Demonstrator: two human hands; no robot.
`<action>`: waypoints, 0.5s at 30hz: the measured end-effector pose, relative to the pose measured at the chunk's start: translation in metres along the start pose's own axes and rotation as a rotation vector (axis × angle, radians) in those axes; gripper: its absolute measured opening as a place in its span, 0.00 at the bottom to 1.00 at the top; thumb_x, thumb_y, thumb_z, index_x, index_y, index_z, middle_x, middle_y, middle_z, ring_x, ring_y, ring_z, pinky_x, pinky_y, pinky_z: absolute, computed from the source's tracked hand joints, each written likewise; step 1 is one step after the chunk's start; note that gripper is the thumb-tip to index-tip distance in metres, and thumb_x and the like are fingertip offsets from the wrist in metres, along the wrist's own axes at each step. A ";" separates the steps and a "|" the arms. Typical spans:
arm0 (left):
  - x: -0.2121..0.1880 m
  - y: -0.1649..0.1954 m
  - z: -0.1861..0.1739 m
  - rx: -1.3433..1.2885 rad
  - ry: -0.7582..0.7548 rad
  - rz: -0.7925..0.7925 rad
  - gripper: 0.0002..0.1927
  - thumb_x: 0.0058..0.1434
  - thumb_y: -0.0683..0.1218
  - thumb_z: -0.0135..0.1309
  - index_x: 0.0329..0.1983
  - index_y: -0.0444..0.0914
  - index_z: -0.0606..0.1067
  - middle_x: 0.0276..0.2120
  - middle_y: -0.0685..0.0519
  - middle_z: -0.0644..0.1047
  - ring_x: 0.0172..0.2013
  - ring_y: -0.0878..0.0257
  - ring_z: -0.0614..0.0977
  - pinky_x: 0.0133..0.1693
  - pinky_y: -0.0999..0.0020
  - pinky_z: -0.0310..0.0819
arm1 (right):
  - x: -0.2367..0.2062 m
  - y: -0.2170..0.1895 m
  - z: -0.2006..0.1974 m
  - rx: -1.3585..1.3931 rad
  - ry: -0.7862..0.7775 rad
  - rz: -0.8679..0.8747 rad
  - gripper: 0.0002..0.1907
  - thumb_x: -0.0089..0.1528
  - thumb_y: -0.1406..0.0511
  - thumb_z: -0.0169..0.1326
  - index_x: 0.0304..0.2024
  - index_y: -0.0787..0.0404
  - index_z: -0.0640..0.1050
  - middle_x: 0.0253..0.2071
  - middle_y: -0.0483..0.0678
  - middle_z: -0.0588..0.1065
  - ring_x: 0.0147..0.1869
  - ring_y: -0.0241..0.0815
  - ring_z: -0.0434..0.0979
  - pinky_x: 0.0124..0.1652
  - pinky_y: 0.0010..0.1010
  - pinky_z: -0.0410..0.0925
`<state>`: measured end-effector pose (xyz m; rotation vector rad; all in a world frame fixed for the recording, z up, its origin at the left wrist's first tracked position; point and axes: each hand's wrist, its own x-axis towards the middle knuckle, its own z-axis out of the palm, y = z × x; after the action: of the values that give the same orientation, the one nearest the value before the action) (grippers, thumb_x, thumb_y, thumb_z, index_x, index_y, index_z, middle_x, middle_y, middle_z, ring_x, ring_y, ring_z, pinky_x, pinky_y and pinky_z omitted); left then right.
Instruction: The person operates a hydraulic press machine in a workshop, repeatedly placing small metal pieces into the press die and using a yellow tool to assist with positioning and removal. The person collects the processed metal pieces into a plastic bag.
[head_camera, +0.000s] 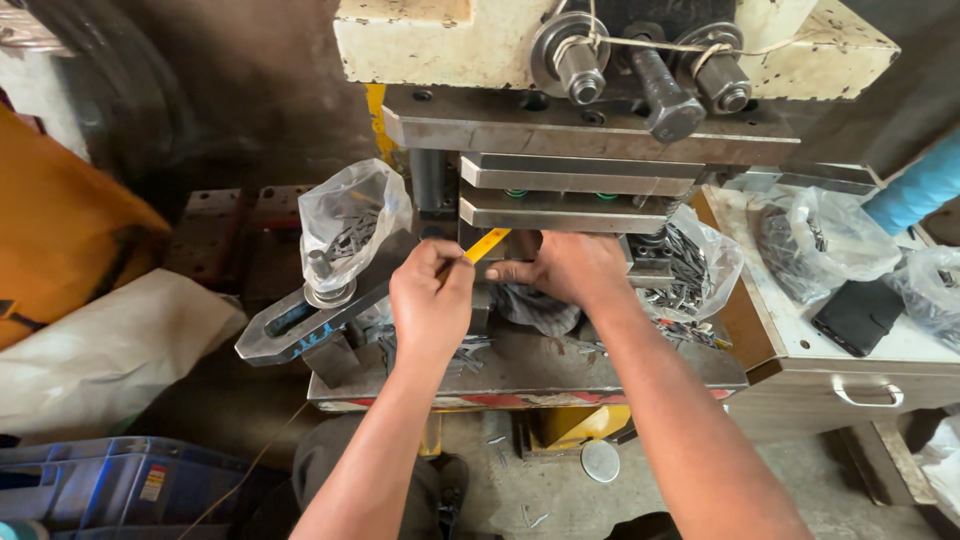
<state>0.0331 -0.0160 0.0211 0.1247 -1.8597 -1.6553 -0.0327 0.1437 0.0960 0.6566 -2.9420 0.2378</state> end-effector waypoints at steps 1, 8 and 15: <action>0.002 0.002 0.002 0.008 0.000 -0.006 0.03 0.60 0.37 0.56 0.37 0.32 0.76 0.26 0.54 0.80 0.27 0.72 0.76 0.31 0.74 0.72 | -0.001 0.000 -0.001 -0.001 0.045 -0.038 0.50 0.45 0.32 0.61 0.63 0.46 0.71 0.60 0.52 0.73 0.62 0.57 0.72 0.56 0.49 0.66; 0.009 0.005 0.009 0.016 0.020 -0.018 0.04 0.59 0.36 0.55 0.37 0.31 0.76 0.27 0.53 0.80 0.28 0.72 0.78 0.33 0.74 0.74 | -0.004 0.001 -0.004 0.003 0.065 -0.059 0.49 0.45 0.32 0.61 0.62 0.48 0.72 0.56 0.52 0.76 0.59 0.57 0.75 0.53 0.49 0.68; -0.003 0.009 0.013 0.152 0.053 -0.014 0.02 0.61 0.37 0.57 0.36 0.31 0.76 0.20 0.50 0.74 0.22 0.71 0.71 0.27 0.71 0.68 | -0.003 0.006 0.000 0.016 0.130 -0.104 0.48 0.46 0.30 0.58 0.59 0.49 0.74 0.52 0.52 0.77 0.56 0.57 0.77 0.50 0.50 0.69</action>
<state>0.0323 -0.0015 0.0285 0.2434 -1.9470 -1.5043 -0.0327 0.1499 0.0948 0.7628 -2.7764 0.2821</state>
